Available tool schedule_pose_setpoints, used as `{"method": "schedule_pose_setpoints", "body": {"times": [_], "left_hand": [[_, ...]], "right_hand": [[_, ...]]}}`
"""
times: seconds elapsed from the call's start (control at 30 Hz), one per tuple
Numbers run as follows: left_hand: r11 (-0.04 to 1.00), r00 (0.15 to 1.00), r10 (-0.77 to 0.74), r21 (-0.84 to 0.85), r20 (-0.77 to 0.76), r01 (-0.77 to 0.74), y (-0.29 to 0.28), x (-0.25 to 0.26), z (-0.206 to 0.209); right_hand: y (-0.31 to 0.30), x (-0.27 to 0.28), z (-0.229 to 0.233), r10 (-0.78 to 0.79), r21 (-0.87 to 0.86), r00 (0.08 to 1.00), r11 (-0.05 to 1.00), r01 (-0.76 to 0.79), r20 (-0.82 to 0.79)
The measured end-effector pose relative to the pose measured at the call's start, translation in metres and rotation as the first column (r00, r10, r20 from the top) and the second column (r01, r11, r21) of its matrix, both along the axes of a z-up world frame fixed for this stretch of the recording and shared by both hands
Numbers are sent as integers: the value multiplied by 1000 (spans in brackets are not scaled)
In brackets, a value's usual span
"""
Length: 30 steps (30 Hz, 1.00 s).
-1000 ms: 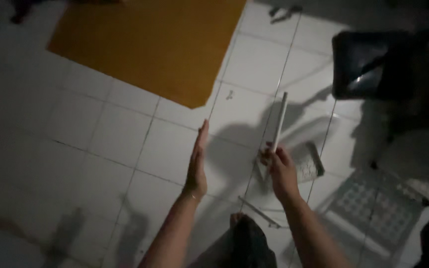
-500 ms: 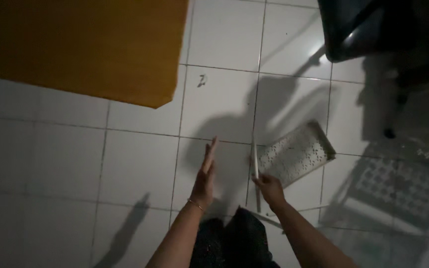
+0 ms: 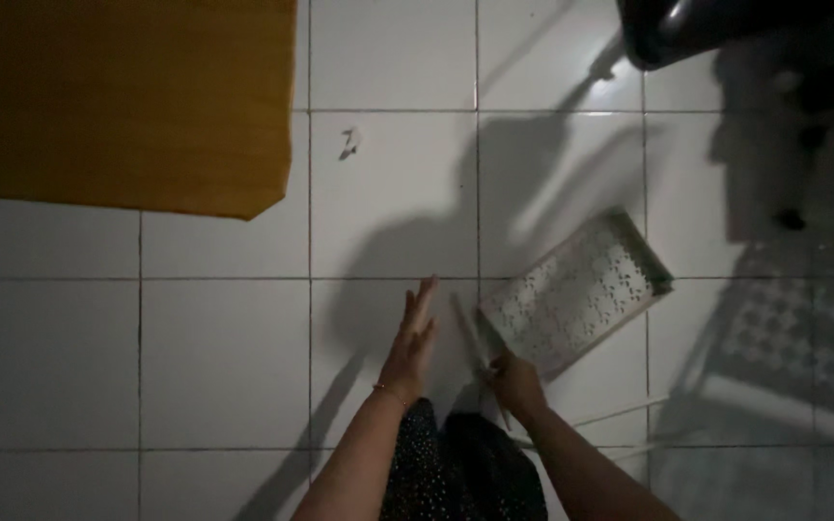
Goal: The person assembles a white plastic shoe rack by inserting white support rods into the corners of perforated trays. They stack the trays vertically and secure them with the rods, working on a tiled floor.
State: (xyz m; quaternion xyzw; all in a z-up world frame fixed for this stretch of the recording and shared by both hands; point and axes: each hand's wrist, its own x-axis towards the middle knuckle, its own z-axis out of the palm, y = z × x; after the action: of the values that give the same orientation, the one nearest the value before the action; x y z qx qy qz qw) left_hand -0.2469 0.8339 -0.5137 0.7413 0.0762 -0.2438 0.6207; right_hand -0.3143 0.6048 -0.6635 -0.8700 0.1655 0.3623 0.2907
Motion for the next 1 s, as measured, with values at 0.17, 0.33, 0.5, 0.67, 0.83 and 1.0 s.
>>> {"method": "schedule_pose_setpoints", "body": {"times": [0.17,0.33,0.5,0.67,0.83,1.0], "left_hand": [[993,996,36,-116,76,-27,-25,21,49],[990,996,44,-140,72,-34,-74,36,150],[957,952,88,-289,295,1,-133,61,274],[946,860,3,-279,511,163,-199,86,414],[872,799,-36,-372,600,318,-283,89,532],[782,755,-78,-430,651,451,-374,84,602]], "right_hand": [[-12,0,27,-73,145,993,986,87,-97],[-38,37,148,-620,583,736,502,638,-271],[-93,85,339,-842,849,536,243,469,-55],[-164,99,525,-911,960,396,203,194,112],[-243,82,649,-920,955,271,296,11,282],[-325,63,721,-930,943,158,331,-37,333]]}}
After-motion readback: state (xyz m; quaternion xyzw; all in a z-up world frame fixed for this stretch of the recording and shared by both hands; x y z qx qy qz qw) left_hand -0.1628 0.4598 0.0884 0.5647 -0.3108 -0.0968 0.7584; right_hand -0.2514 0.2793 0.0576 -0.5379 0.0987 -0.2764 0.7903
